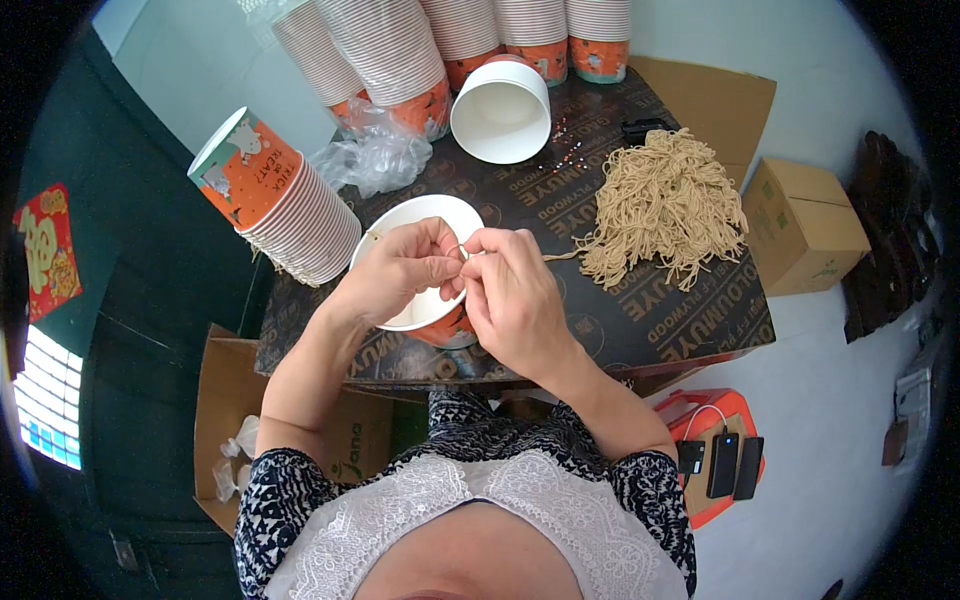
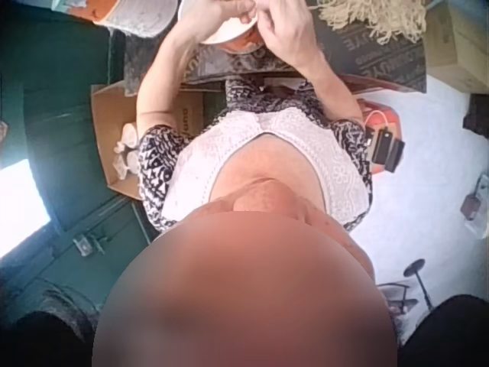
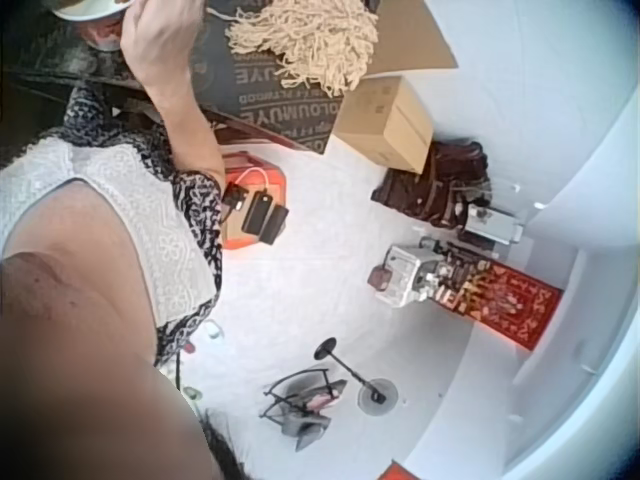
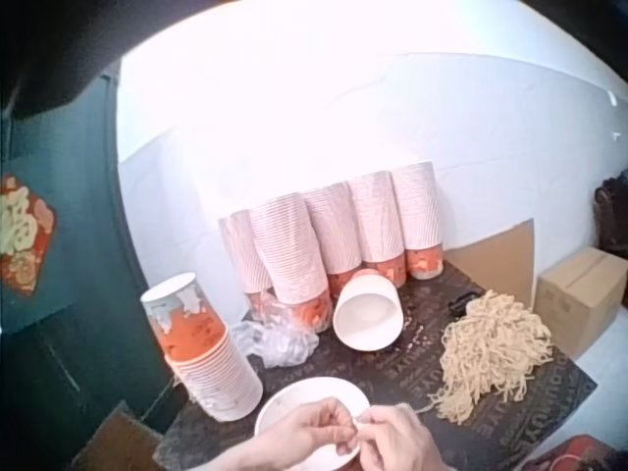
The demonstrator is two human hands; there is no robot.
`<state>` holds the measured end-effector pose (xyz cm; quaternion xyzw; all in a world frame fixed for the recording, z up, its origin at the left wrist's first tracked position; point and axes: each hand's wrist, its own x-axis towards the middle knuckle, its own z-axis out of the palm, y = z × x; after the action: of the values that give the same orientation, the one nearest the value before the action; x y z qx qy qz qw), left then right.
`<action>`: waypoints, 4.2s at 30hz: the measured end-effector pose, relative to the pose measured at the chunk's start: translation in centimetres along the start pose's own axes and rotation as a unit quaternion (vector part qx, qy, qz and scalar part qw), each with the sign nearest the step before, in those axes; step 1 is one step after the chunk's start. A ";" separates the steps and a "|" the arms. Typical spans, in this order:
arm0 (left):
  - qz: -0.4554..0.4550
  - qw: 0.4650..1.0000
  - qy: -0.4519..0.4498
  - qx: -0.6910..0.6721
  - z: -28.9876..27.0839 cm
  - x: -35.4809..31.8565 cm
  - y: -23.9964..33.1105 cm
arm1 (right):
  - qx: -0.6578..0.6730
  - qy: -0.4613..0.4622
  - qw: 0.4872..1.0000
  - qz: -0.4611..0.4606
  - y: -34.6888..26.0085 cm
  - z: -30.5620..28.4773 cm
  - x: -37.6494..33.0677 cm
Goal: Manually attaching thin rope handles to paper buckets at a workstation.
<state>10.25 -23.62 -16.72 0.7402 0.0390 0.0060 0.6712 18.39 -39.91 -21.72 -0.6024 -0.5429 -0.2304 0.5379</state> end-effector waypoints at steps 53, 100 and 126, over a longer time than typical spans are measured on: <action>0.235 0.893 0.157 0.350 2.3 -1.0 -0.8 | 0.183 -0.233 0.950 0.099 5.3 0.0 1.2; 0.251 0.876 0.156 0.381 2.3 -1.0 -1.1 | 0.213 -0.195 0.948 0.134 5.6 0.7 1.2; 0.264 0.876 0.149 0.375 2.2 -0.8 -1.1 | 0.248 -0.221 0.931 0.154 6.3 0.9 1.3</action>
<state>9.54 -25.76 -17.95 0.9095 -0.0590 0.2781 0.3034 24.16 -37.55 -23.41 -0.5615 -0.5884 0.1360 0.5657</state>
